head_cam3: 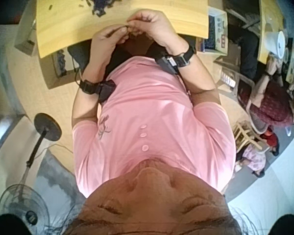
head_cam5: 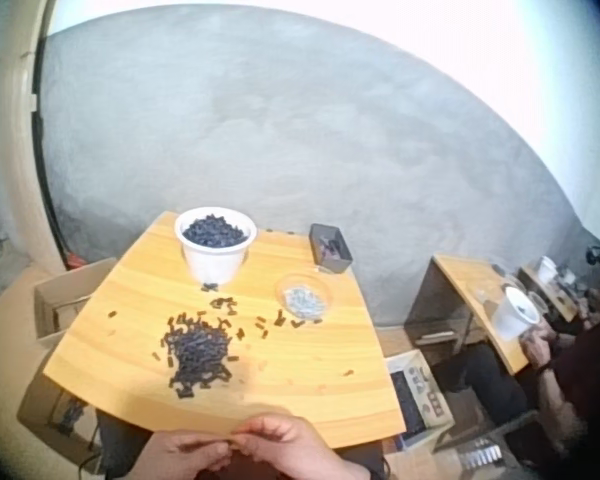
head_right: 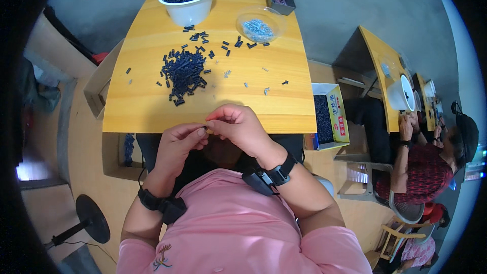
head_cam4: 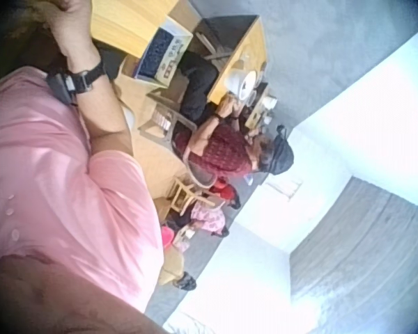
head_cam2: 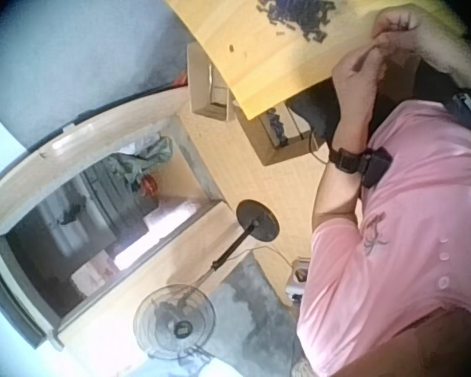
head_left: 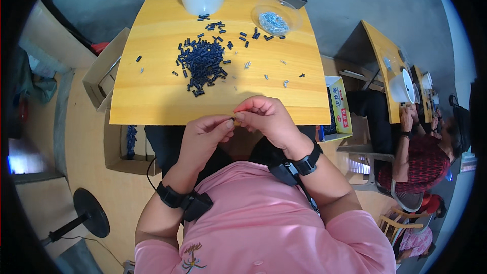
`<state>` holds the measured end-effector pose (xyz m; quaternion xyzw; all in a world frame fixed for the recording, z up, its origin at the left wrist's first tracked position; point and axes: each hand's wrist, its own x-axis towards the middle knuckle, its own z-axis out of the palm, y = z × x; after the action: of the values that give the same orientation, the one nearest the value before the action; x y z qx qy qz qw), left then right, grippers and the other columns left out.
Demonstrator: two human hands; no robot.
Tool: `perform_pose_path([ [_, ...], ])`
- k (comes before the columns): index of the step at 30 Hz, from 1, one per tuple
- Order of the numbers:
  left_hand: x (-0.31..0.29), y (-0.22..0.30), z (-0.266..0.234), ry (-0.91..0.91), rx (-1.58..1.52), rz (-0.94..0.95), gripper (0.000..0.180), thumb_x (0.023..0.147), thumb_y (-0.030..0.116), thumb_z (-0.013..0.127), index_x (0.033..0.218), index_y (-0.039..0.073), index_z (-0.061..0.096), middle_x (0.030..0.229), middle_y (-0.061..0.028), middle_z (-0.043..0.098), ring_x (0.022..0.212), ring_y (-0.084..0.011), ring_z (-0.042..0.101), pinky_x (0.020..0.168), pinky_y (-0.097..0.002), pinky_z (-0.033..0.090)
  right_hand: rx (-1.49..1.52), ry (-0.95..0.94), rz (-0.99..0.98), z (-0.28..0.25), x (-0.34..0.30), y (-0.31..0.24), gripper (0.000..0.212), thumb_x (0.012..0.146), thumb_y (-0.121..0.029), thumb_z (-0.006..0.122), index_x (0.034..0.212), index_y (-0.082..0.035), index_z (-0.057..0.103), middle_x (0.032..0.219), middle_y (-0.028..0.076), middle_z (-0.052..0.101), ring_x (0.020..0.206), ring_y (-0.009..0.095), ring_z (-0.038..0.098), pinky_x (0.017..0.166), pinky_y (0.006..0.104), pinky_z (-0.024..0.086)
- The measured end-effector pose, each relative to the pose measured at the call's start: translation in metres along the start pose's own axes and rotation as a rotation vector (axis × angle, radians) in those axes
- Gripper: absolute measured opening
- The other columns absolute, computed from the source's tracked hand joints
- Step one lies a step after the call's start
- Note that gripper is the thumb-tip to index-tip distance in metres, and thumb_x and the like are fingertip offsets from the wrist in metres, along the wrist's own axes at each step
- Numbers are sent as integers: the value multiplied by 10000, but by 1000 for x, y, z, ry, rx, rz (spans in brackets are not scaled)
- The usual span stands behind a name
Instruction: Manually assembling small blue plastic components into finished parts at a workstation.
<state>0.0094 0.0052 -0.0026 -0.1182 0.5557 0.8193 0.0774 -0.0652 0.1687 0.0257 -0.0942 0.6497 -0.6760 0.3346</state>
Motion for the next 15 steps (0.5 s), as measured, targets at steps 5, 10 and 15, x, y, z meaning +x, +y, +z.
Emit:
perform_pose_path([
  [5, 2, -2, 3, -9, -16, 6, 204, 851, 156, 626, 991, 10, 649, 804, -31, 639, 705, -76, 575, 636, -191, 458, 93, 41, -25, 1, -1, 6, 97, 833, -38, 616, 925, -15, 637, 783, 11, 626, 657, 68, 545, 605, 186, 438],
  [10, 2, -3, 0, -11, -32, 8, 197, 851, 131, 622, 998, 3, 644, 827, -38, 647, 716, -79, 584, 645, -191, 466, 33, 36, -55, 4, 1, 9, 81, 836, -47, 616, 906, -18, 642, 787, 1, 625, 658, 56, 533, 602, 187, 431],
  [15, 2, -7, -1, -1, 9, 54, 192, 851, 130, 623, 993, 4, 648, 808, -33, 642, 709, -74, 577, 638, -188, 460, -24, 34, -92, 7, 1, 11, 74, 827, -37, 622, 892, -4, 638, 778, -7, 611, 673, 58, 527, 606, 200, 429],
])
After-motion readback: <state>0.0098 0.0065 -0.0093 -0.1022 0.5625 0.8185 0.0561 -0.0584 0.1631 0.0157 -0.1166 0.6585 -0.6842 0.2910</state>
